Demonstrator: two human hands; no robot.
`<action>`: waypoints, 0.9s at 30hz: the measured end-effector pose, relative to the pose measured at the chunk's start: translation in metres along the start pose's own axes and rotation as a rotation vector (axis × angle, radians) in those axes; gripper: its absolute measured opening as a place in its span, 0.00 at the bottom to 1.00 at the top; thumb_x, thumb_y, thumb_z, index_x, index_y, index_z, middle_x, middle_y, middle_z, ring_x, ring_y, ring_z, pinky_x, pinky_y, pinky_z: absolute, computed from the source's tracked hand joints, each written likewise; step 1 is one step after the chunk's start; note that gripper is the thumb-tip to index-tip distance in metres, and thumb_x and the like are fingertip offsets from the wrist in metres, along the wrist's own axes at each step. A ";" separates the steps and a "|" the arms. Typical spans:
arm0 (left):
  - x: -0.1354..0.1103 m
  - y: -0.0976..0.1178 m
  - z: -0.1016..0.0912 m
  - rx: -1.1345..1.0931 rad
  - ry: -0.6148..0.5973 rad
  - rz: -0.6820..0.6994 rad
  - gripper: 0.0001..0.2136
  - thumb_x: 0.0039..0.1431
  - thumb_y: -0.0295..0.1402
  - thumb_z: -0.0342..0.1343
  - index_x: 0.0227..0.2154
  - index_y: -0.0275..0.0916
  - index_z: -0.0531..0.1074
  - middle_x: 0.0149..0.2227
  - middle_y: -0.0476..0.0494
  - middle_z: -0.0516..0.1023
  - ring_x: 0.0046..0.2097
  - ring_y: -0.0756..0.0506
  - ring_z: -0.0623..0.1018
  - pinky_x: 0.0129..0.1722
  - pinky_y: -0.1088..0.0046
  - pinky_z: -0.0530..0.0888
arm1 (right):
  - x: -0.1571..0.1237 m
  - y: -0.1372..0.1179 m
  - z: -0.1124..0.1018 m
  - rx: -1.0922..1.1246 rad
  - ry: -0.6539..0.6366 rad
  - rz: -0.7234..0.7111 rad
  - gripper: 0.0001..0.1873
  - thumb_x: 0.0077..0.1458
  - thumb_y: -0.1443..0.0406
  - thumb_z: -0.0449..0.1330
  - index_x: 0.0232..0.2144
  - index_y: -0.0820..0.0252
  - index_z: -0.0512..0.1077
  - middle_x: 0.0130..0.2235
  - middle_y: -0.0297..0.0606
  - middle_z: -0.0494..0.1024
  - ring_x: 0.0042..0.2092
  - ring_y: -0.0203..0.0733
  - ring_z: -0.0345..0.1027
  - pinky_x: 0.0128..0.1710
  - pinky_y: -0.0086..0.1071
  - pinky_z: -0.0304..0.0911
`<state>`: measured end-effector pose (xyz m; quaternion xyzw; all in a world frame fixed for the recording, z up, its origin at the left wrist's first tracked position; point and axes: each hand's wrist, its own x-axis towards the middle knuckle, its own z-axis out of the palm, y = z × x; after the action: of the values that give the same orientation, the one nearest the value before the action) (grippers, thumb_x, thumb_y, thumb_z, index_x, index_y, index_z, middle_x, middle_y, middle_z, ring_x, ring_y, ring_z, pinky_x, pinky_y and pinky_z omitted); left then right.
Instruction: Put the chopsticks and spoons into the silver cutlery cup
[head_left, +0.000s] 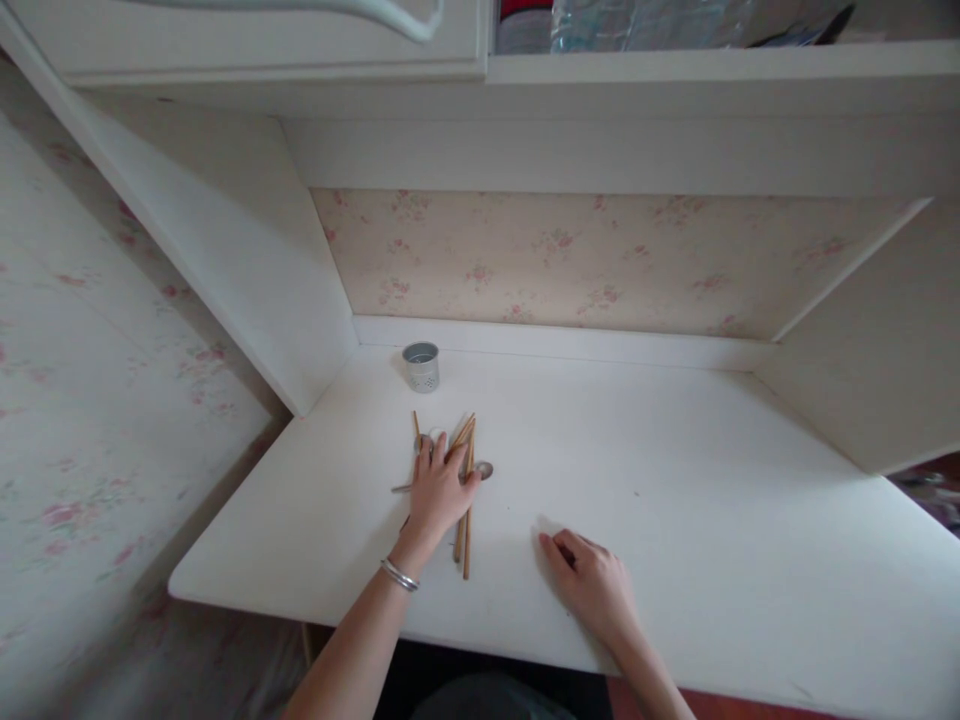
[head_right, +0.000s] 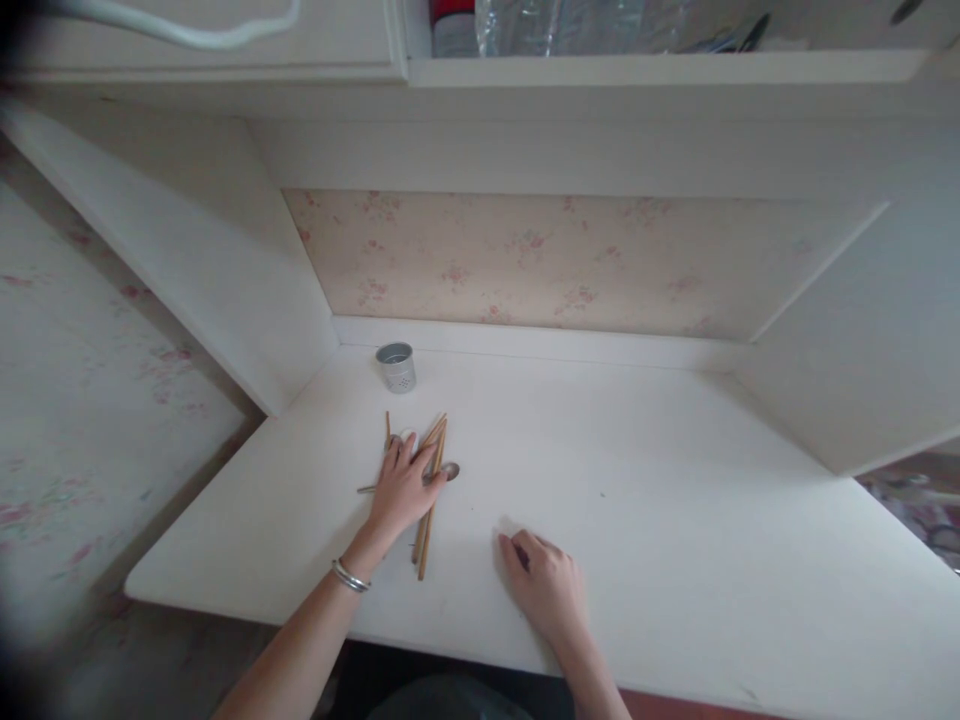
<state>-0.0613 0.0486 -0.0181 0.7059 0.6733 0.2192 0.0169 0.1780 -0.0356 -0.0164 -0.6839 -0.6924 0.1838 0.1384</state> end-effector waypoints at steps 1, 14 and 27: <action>0.003 0.002 0.001 -0.017 0.008 0.005 0.23 0.59 0.45 0.56 0.55 0.42 0.72 0.64 0.36 0.63 0.66 0.28 0.58 0.63 0.47 0.58 | 0.000 -0.001 -0.001 0.010 -0.006 0.012 0.23 0.65 0.50 0.46 0.26 0.52 0.72 0.28 0.33 0.79 0.31 0.43 0.74 0.29 0.30 0.53; -0.080 -0.041 -0.035 -0.471 0.300 -0.177 0.13 0.62 0.41 0.52 0.44 0.41 0.73 0.48 0.37 0.74 0.53 0.38 0.74 0.56 0.56 0.72 | 0.107 -0.100 -0.034 0.246 -0.061 -0.295 0.13 0.63 0.59 0.50 0.35 0.55 0.73 0.30 0.32 0.77 0.31 0.37 0.70 0.31 0.27 0.59; -0.094 -0.070 -0.036 -0.819 0.255 -0.574 0.18 0.56 0.48 0.56 0.37 0.37 0.73 0.38 0.37 0.80 0.42 0.39 0.81 0.44 0.62 0.78 | 0.255 -0.226 0.000 0.026 -0.108 -0.411 0.26 0.62 0.61 0.54 0.61 0.60 0.59 0.53 0.53 0.74 0.49 0.57 0.72 0.45 0.45 0.65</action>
<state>-0.1395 -0.0452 -0.0351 0.3957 0.6957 0.5356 0.2694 -0.0308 0.2200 0.0688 -0.5155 -0.8213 0.1969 0.1446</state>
